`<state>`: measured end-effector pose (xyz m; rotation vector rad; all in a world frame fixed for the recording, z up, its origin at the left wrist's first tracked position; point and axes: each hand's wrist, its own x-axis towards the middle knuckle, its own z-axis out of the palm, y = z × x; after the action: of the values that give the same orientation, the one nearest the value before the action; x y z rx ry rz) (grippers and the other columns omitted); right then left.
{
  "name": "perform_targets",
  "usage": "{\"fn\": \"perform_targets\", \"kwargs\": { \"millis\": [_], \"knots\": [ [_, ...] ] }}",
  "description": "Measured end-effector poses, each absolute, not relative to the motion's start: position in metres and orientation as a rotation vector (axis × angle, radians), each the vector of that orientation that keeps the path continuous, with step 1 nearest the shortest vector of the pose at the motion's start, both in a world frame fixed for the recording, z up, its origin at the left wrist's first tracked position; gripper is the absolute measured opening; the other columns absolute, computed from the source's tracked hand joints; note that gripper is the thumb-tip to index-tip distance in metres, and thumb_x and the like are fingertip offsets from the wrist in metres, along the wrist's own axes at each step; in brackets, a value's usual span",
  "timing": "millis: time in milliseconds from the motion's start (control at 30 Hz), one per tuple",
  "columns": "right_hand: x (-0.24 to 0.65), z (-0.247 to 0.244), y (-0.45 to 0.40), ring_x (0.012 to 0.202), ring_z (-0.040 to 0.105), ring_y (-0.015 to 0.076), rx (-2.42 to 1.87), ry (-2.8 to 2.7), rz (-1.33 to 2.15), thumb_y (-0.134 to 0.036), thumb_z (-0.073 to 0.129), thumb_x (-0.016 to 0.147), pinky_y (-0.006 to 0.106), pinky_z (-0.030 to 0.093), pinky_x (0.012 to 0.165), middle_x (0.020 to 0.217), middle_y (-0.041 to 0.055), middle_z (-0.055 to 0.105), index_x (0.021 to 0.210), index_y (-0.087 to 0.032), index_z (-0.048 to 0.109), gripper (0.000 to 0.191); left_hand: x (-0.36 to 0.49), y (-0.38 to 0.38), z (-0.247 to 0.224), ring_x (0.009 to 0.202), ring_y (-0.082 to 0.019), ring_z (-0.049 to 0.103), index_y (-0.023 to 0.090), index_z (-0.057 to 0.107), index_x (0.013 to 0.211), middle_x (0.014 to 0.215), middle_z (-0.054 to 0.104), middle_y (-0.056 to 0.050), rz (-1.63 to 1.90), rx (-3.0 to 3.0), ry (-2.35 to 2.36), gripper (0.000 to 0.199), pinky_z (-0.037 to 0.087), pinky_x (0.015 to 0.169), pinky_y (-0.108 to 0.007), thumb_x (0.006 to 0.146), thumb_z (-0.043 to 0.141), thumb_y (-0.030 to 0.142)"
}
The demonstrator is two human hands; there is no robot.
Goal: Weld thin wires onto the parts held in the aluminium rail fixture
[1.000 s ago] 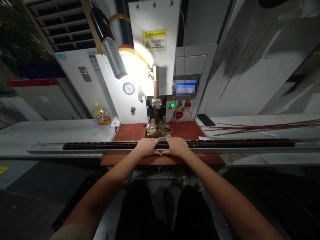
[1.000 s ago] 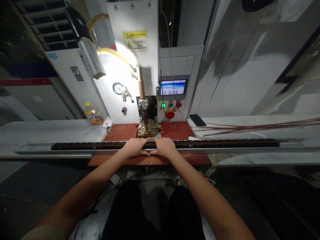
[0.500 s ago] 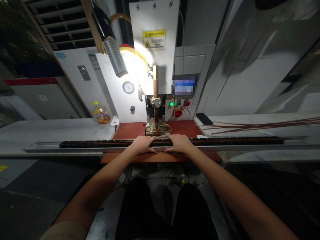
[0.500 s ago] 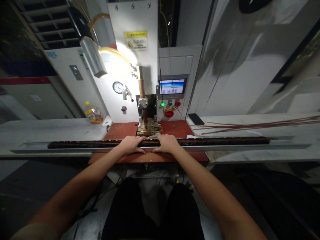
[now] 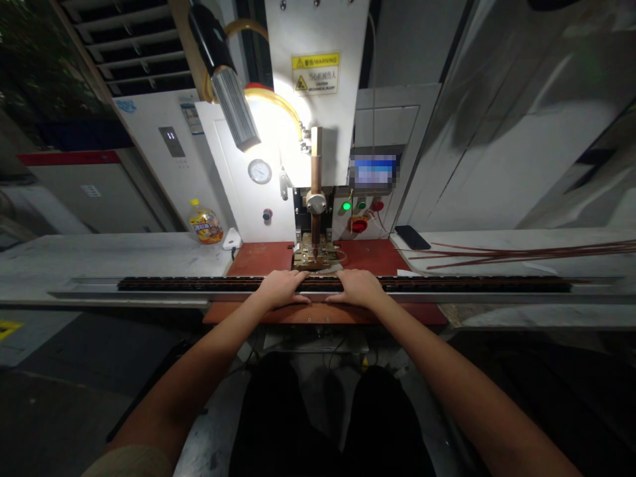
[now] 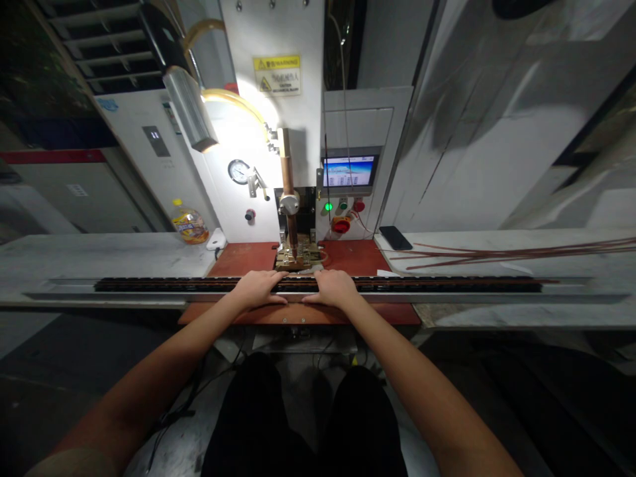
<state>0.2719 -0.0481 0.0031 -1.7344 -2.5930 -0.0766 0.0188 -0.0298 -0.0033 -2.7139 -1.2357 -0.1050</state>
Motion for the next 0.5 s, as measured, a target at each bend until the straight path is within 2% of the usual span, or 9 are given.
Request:
{"fn": "perform_targets", "kwargs": {
  "millis": [500],
  "knots": [
    [0.2702,0.0005,-0.0506,0.100,0.070,0.0318,-1.775,-2.572,-0.134,-0.085,0.048,0.078,0.039,0.051,0.086,0.110,0.0169,0.073,0.114,-0.018,0.063,0.078,0.0186,-0.0351,-0.0061,0.100,-0.027,0.069,0.023,0.052,0.133,0.112,0.070,-0.011,-0.124,-2.674,-1.239,0.073,0.050,0.080,-0.034,0.083,0.052,0.075]
  ]
}}
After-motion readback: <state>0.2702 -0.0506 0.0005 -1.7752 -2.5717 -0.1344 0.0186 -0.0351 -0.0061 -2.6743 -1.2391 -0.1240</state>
